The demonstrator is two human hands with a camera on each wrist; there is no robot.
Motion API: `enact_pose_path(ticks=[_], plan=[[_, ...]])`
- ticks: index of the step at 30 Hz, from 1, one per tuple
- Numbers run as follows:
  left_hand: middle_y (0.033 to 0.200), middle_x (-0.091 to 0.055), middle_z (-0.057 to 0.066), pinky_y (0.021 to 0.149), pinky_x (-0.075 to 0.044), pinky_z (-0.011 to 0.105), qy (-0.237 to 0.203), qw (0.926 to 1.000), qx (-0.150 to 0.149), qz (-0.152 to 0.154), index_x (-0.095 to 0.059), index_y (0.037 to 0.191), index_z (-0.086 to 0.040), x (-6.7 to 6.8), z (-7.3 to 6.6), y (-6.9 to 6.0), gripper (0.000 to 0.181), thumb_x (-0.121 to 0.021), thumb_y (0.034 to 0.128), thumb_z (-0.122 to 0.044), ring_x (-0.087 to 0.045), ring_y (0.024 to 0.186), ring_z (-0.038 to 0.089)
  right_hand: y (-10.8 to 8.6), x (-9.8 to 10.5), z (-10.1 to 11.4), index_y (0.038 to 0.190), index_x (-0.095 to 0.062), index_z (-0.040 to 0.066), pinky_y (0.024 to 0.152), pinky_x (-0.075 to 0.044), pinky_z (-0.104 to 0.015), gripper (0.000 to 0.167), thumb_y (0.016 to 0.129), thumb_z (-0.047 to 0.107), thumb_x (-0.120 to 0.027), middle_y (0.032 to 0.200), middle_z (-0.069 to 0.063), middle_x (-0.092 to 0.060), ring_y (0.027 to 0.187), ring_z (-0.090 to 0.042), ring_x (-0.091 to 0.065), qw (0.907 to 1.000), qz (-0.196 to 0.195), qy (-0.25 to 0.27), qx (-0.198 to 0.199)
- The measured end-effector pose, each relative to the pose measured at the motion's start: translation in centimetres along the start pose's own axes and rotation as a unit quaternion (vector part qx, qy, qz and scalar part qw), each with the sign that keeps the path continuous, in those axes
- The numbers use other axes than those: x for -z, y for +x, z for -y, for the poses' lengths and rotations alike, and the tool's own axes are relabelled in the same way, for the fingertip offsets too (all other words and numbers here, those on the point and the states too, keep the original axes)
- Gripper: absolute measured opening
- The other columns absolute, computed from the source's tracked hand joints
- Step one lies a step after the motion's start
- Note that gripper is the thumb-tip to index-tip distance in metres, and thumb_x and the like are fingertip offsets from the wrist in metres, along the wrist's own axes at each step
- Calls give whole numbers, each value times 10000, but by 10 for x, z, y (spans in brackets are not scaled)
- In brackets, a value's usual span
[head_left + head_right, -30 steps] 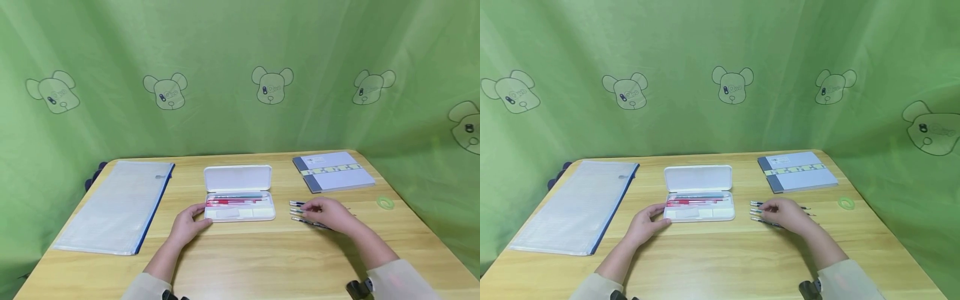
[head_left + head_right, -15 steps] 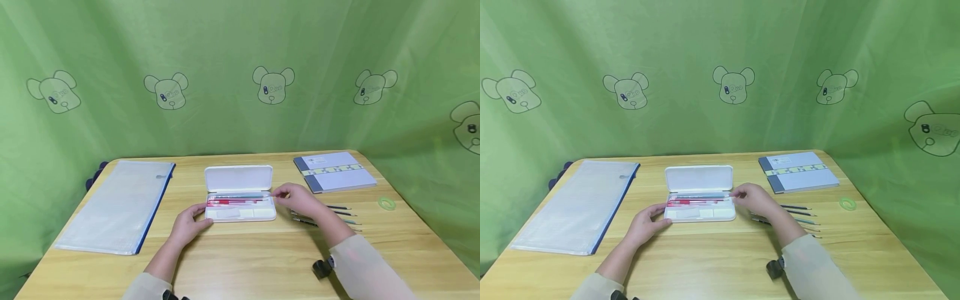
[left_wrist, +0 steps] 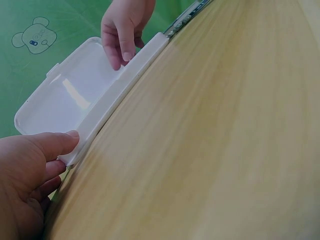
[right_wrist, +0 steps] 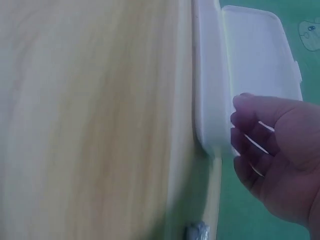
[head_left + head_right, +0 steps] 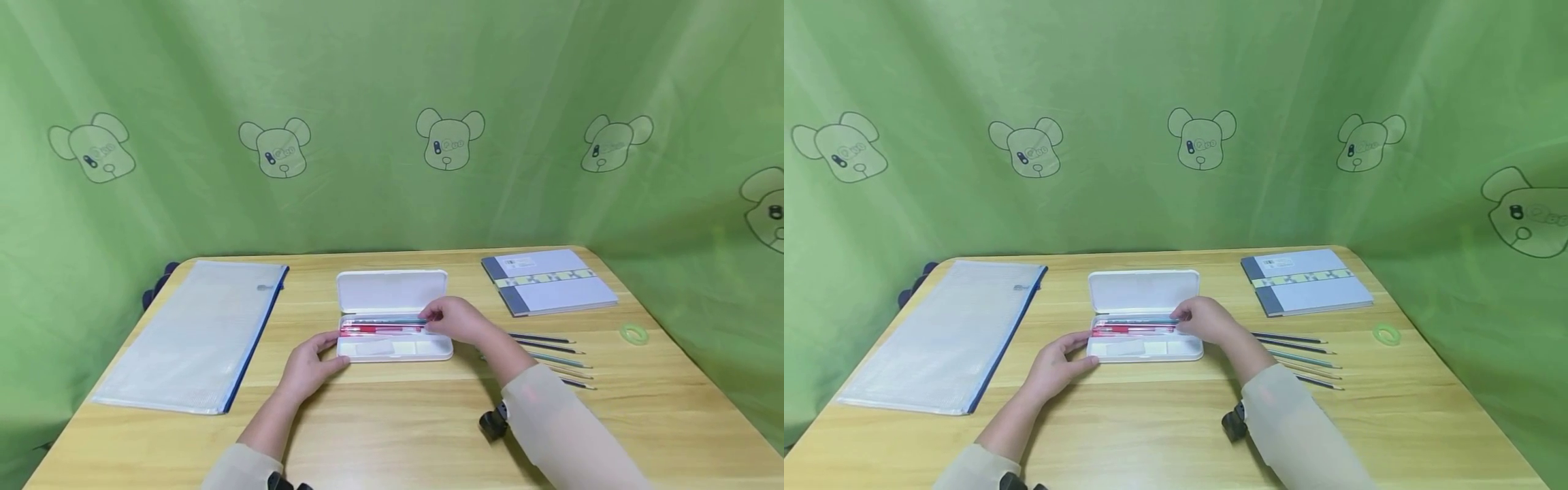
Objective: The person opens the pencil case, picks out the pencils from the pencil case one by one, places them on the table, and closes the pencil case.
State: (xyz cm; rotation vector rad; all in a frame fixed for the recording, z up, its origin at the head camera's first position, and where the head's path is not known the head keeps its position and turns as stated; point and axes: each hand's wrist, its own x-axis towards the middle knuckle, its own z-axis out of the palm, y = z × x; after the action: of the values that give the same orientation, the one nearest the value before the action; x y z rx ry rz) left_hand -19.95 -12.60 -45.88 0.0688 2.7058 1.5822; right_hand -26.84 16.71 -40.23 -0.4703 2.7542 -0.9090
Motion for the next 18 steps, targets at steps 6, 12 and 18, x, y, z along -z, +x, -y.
enact_pose_path(ticks=[6, 12, 18], plan=[[1333, -632, 129, 1167, -348, 512, 10, 10000, -22, 15, -609, 1302, -61, 0, -1, 1, 506, -767, 841, -199, -502, 1341, 336, 4, -4, 4, 1040, -740, 54, 963, -528, -444, 186, 861, 57, -690, 1029, -74, -743, 986, -227, -657, 9987, 62, -492, -105], [1333, -632, 130, 1168, -345, 514, 17, 10000, -26, 4, -608, 1303, -62, 1, -2, 1, 507, -766, 842, -198, -503, 1340, 338, 8, -8, 6, 1013, -752, 94, 976, -519, -455, 178, 858, 50, -677, 1029, -57, -746, 1012, -245, -661, 9953, -11, -957, -140], [1333, -632, 133, 1165, -351, 511, -15, 10000, -1, 11, -607, 1303, -59, 1, -2, 1, 503, -763, 844, -197, -508, 1336, 336, 11, -12, 9, 992, -756, 110, 982, -517, -451, 165, 881, 37, -658, 1025, -47, -742, 1013, -231, -650, 9933, 43, -1122, -273]])
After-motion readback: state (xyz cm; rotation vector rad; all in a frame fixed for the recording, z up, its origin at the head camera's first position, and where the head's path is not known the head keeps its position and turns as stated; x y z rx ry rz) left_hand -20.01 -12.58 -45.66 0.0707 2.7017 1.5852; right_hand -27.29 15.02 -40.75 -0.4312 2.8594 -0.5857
